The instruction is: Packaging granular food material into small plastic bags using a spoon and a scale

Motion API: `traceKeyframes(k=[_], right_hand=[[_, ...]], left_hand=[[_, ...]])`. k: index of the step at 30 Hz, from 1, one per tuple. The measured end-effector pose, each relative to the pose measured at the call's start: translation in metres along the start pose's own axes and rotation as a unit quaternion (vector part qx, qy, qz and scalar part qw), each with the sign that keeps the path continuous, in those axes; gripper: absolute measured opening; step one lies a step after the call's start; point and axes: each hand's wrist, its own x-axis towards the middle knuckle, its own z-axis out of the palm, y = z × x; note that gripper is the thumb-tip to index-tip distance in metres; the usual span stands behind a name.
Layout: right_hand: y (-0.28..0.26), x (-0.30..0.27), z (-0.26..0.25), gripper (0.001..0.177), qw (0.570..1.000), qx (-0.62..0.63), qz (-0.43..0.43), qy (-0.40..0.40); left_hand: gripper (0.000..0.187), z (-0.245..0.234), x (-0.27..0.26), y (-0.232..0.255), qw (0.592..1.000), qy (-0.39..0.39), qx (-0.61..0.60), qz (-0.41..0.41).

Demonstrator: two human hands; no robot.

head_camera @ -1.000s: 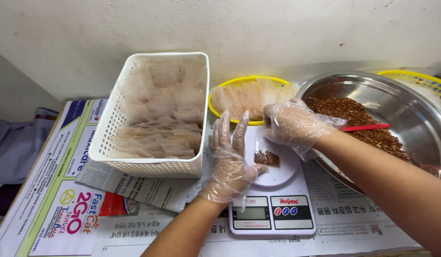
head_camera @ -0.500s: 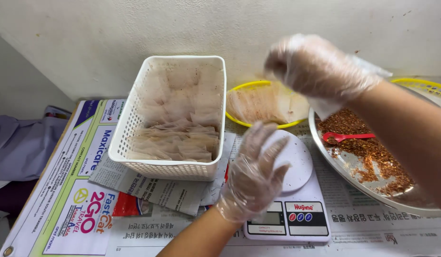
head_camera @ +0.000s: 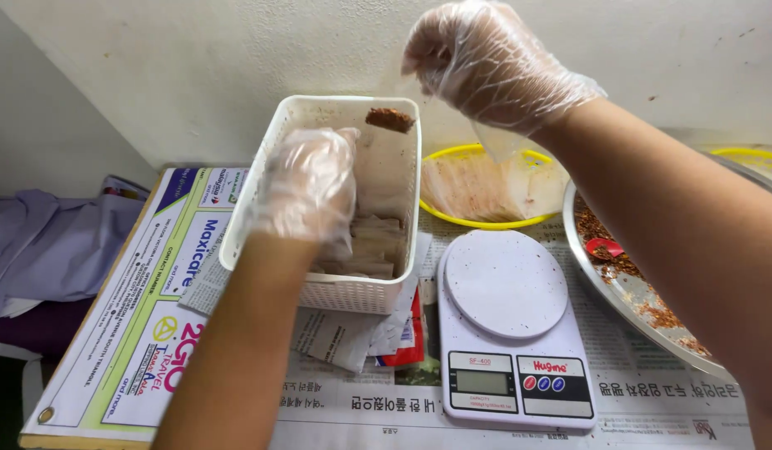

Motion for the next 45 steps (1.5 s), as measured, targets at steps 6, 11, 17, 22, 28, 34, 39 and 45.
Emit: traceKeyframes(k=[6, 11, 17, 22, 28, 34, 39, 45], right_hand=[[0.0, 0.0, 0.011, 0.027, 0.999, -0.019, 0.032, -0.032], [0.002, 0.001, 0.022, 0.03, 0.996, 0.019, 0.07, -0.055], [0.004, 0.011, 0.03, 0.033, 0.999, 0.054, 0.011, 0.0], [0.006, 0.017, 0.027, 0.039, 0.998, 0.057, 0.018, 0.003], [0.002, 0.017, 0.034, 0.036, 0.989, 0.123, 0.068, -0.034], [0.014, 0.001, 0.074, 0.027, 0.993, 0.073, 0.062, -0.064], [0.01, -0.003, 0.084, 0.029, 0.988, -0.051, 0.067, -0.13], [-0.002, -0.003, 0.082, 0.02, 0.987, -0.062, 0.086, -0.123]], left_hand=[[0.109, 0.065, 0.108, -0.047, 0.976, -0.132, 0.149, 0.09], [0.058, 0.069, 0.089, -0.049, 0.978, 0.029, 0.023, 0.205], [0.051, 0.056, 0.059, -0.055, 0.984, 0.022, -0.014, 0.179], [0.046, 0.043, 0.048, -0.047, 0.985, 0.014, -0.044, 0.167], [0.04, 0.025, 0.038, -0.034, 0.986, 0.004, -0.085, 0.147], [0.035, 0.011, 0.019, -0.024, 0.983, -0.009, -0.126, 0.136], [0.033, 0.006, 0.016, -0.017, 0.98, -0.018, -0.154, 0.122], [0.063, 0.028, 0.034, -0.022, 0.929, 0.181, -0.146, 0.289]])
